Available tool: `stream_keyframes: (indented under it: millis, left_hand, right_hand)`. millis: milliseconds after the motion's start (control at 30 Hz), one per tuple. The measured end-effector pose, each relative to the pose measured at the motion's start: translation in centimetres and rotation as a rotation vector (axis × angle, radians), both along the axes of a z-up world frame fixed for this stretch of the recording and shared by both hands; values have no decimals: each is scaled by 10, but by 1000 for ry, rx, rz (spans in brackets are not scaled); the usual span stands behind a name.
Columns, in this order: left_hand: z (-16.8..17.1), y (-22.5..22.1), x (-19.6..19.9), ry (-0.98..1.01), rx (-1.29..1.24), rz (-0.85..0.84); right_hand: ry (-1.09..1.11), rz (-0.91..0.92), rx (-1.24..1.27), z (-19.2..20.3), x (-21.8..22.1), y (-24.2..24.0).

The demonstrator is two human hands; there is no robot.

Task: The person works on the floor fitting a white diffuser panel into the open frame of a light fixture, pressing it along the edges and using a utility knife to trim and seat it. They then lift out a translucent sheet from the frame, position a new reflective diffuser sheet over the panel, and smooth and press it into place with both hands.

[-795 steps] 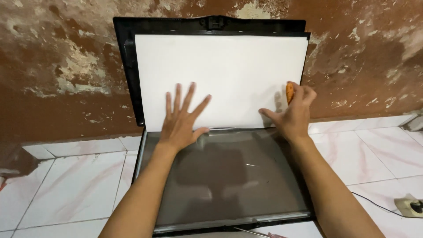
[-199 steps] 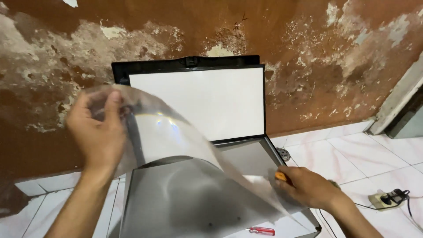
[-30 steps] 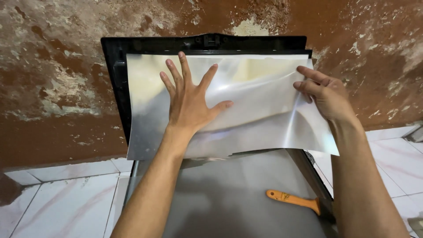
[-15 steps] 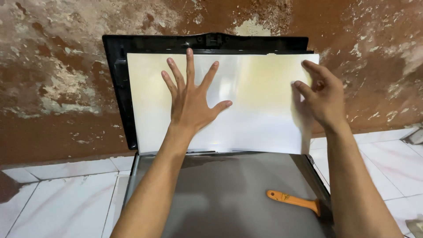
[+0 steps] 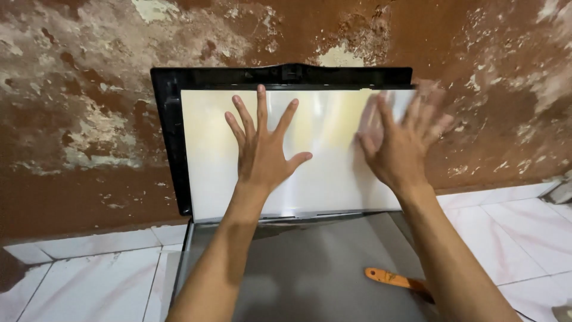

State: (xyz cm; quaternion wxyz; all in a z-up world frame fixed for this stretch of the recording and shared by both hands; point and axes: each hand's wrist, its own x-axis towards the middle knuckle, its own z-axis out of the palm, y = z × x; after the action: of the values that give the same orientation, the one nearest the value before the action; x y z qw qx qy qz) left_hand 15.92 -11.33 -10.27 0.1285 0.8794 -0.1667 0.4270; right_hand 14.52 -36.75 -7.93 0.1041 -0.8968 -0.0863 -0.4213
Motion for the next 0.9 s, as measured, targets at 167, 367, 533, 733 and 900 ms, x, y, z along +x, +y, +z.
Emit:
stream_keyframes:
  millis: [167, 367, 533, 733, 900]
  left_hand:
    - [9, 0, -12, 77, -42, -20]
    - [16, 0, -17, 145, -76, -17]
    - [14, -2, -18, 151, -76, -6]
    - [12, -1, -15, 130, -63, -3]
    - [9, -2, -11, 116, -48, 31]
  right_hand:
    - [26, 152, -75, -6, 4, 31]
    - [47, 98, 17, -6, 1, 50]
    - [-10, 32, 10, -7, 7, 53]
    - [-16, 74, 74, -8, 9, 53]
    - [12, 145, 73, -7, 9, 49]
